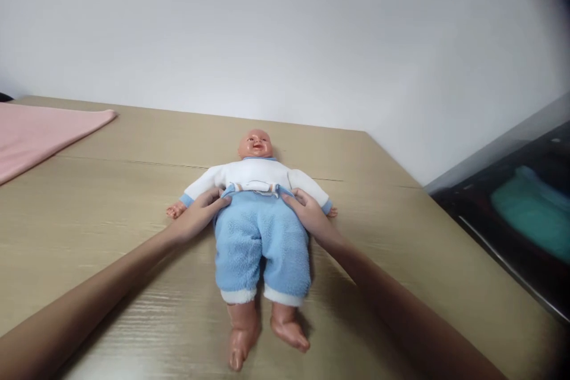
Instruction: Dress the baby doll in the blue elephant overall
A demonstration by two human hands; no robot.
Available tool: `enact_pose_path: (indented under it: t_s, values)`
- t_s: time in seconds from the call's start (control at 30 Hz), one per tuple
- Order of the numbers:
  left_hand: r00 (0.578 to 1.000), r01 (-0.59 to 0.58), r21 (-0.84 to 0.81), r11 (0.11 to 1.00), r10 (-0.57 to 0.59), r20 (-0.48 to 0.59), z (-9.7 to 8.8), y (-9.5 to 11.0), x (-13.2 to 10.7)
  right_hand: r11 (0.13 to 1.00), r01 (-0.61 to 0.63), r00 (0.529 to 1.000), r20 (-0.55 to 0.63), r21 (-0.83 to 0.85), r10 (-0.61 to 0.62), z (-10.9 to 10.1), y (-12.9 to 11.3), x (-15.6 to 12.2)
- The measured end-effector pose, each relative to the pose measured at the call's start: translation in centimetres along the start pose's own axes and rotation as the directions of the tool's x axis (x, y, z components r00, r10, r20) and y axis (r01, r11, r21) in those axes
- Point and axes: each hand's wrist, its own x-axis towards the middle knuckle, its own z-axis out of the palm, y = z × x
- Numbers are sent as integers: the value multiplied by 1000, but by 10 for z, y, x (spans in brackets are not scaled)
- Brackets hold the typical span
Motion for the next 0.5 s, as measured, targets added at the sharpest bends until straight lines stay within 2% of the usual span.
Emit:
enact_pose_path:
  t_s: [0.07,0.13,0.23,0.4,0.5]
  values:
    - [999,14,71,997,-12,-30,2,-6,-5,1000,-25,999,-27,11,25,-3,5,-7]
    - [996,42,69,997,-36,-79,5,-10,-8,998,-55,997,-49,42,57,-3,8,-14]
    - [992,37,-45,998,-42,-123,11,-12,-9,989,-89,993,-62,115,97,0,11,-19]
    - [993,-50,-279,959,18,-117,15,-11,0,966,-120,992,-8,231,125,3,8,-12]
    - [995,-14,-397,918,-28,-100,15,-12,11,956,-138,990,19,258,138,1,5,-4]
